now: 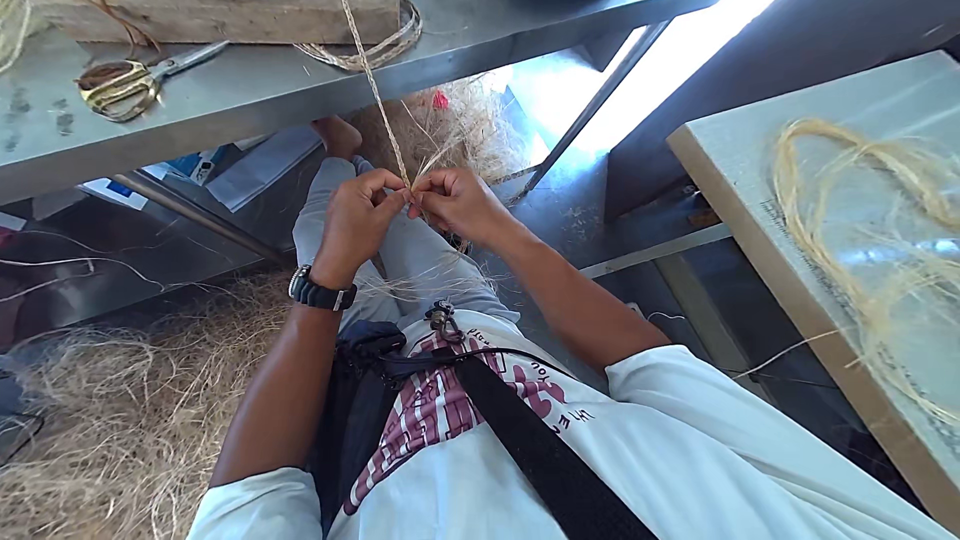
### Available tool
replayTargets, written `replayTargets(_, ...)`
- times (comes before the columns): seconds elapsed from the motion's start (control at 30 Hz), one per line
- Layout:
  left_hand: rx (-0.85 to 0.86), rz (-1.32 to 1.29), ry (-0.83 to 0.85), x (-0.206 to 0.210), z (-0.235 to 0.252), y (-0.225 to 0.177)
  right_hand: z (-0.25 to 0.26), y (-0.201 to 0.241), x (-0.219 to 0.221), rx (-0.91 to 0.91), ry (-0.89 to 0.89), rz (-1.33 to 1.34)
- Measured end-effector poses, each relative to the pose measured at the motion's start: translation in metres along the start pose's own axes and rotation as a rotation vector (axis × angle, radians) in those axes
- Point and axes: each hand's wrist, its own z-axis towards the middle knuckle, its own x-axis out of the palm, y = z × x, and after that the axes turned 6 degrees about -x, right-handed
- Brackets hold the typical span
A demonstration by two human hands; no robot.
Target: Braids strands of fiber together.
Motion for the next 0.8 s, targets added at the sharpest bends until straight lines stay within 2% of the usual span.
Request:
replayTargets(0.2, 0.051, 0.066, -0.053, 0.005, -0.002, -0.003, -0.003, 0.019, 0.0, 0.116, -0.042, -0.208)
replayTargets(0.47, 0.031, 0.027, -0.081, 0.012, -0.003, -0.006, -0.007, 0.022, -0.002, 0.116, -0.117, -0.478)
replayTargets(0.57, 0.019, 0.025, -0.106, 0.016, -0.004, -0.003, -0.009, 0.024, -0.01, 0.124, -0.054, -0.519)
replayTargets(0.67, 0.015, 0.021, -0.141, 0.023, -0.006, -0.004, -0.013, 0.023, -0.012, 0.117, -0.021, -0.455)
replayTargets(0.8, 0.016, -0.002, -0.196, 0.031, -0.009, -0.009, -0.021, 0.018, -0.003, 0.052, -0.115, -0.151)
